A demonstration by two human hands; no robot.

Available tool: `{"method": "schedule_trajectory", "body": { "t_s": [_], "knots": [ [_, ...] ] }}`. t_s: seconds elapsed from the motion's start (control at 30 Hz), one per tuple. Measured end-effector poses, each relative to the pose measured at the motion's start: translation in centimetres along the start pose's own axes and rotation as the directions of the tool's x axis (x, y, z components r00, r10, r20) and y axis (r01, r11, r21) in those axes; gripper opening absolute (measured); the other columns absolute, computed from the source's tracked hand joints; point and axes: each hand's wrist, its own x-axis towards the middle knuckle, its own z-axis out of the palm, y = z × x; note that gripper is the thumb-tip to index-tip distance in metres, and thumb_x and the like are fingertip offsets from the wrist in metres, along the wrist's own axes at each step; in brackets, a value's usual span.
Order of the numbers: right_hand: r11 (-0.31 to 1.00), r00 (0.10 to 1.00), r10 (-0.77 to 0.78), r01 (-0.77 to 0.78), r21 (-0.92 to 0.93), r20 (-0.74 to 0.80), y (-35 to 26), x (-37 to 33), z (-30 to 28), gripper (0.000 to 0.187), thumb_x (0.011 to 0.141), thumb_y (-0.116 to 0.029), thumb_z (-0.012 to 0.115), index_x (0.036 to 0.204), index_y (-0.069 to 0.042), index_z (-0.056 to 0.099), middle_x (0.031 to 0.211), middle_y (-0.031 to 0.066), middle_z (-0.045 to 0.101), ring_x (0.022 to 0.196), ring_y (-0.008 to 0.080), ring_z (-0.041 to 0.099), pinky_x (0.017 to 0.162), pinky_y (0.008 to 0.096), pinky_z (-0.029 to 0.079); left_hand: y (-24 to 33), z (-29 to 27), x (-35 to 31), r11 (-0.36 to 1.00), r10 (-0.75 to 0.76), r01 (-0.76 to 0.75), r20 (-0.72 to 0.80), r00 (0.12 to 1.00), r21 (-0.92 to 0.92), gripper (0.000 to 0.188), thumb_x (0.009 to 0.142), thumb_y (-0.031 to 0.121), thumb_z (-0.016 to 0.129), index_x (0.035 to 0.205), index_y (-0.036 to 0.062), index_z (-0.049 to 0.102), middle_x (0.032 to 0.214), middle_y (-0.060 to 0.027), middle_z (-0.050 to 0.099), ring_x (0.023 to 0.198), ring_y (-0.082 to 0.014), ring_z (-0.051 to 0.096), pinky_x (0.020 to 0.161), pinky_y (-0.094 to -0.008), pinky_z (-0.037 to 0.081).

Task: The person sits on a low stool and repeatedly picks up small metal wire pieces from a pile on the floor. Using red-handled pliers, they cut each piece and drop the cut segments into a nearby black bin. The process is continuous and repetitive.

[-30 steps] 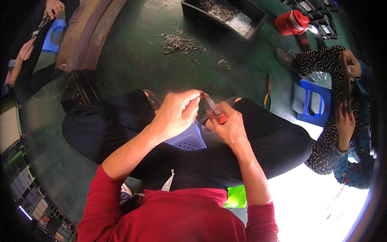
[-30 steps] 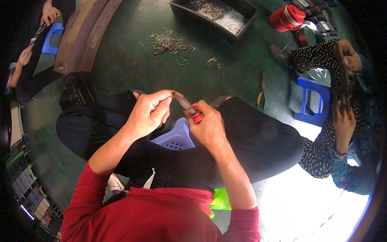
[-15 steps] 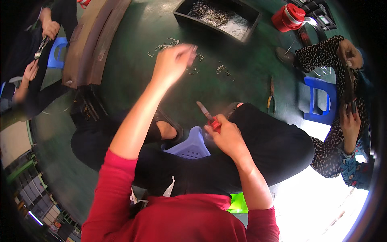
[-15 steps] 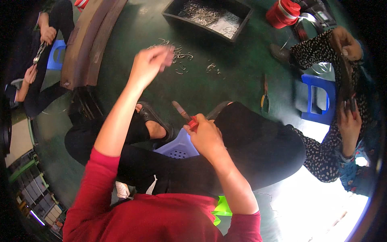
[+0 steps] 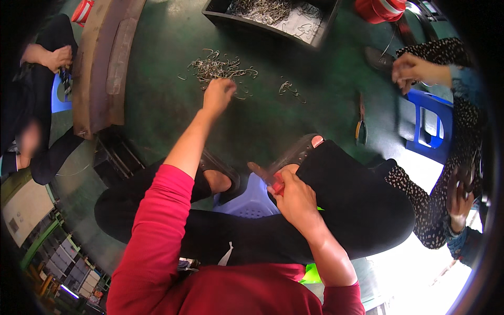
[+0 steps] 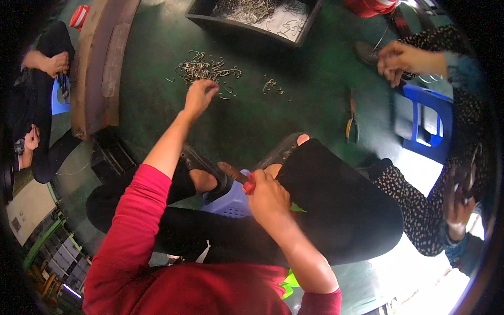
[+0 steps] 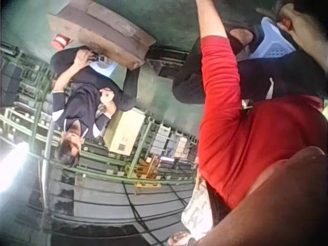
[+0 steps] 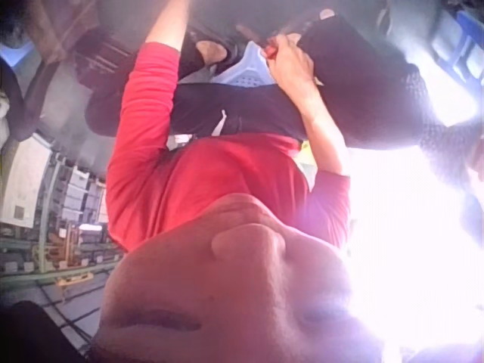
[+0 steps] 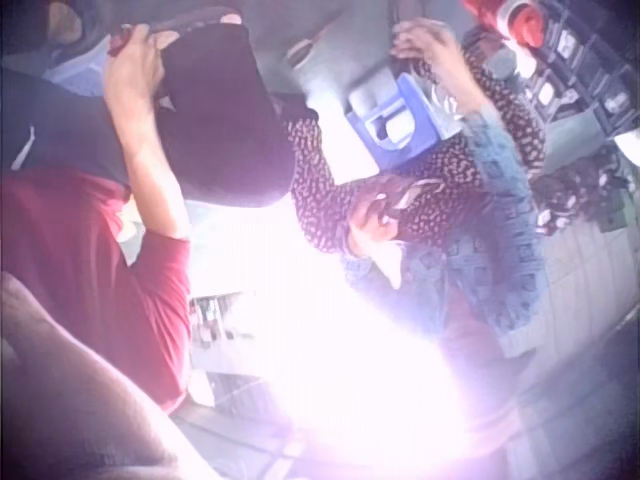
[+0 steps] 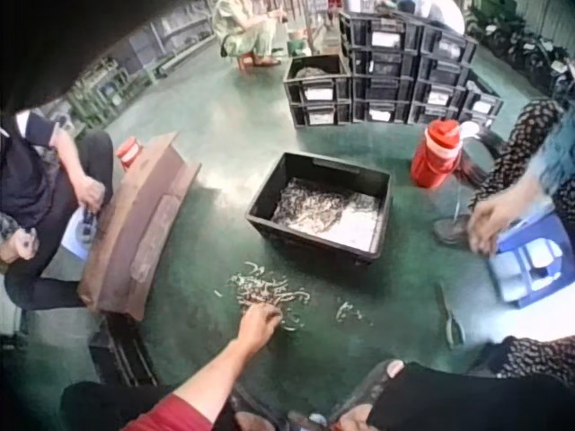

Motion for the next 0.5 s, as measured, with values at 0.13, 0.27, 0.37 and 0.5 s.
{"method": "schedule_trajectory", "body": {
  "t_s": [0.13, 0.27, 0.37, 0.5],
  "knots": [
    [1.000, 1.000, -0.007, 0.007, -0.020, 0.023, 0.0, 0.8, 0.5, 0.031, 0.081, -0.020, 0.070, 0.104, -0.003, 0.056, 0.094, 0.0190, 0.065, 0.088, 0.0414, 0.062, 0.073, 0.0497, 0.048, -2.6, 4.2, -1.6, 0.999, -0.014, 0.016, -0.038, 0.999, 0.051, 0.014, 0.076, 0.016, 0.073, 0.089, 0.0145, 0.068, 0.099, -0.0053, 0.060, 0.100, -0.0277, 0.053, 0.084, -0.0401, 0.045],
    [1.000, 0.999, -0.021, 0.021, -0.014, 0.030, -0.3, 1.4, 0.6, 0.032, 0.081, -0.021, 0.070, 0.103, -0.003, 0.056, 0.095, 0.0192, 0.065, 0.087, 0.0411, 0.062, 0.072, 0.0496, 0.048, -3.0, 5.3, -1.1, 0.988, 0.010, -0.014, 0.021, 1.000, 0.156, 0.015, 0.074, 0.018, 0.074, 0.087, 0.0147, 0.067, 0.099, -0.0030, 0.057, 0.101, -0.0245, 0.052, 0.081, -0.0402, 0.043],
    [0.999, 0.999, -0.028, 0.028, -0.015, 0.033, -0.6, 1.6, 0.4, 0.032, 0.081, -0.022, 0.070, 0.103, -0.003, 0.056, 0.094, 0.0193, 0.065, 0.088, 0.0415, 0.062, 0.072, 0.0499, 0.048, -3.2, 5.0, -0.5, 0.942, 0.137, -0.176, 0.152, 0.979, 0.286, 0.013, 0.075, 0.018, 0.073, 0.086, 0.0134, 0.066, 0.099, -0.0036, 0.056, 0.103, -0.0237, 0.051, 0.080, -0.0398, 0.042],
    [0.999, 0.999, -0.039, 0.039, -0.002, 0.022, -1.1, 1.8, 0.2, 0.032, 0.082, -0.024, 0.069, 0.103, -0.004, 0.056, 0.093, 0.0190, 0.065, 0.089, 0.0411, 0.062, 0.073, 0.0498, 0.048, -3.7, 5.2, -0.1, 0.804, 0.304, -0.397, 0.268, 0.914, 0.444, 0.012, 0.077, 0.016, 0.069, 0.088, 0.0108, 0.066, 0.100, -0.0048, 0.055, 0.106, -0.0239, 0.049, 0.081, -0.0400, 0.041]
  ]
}}
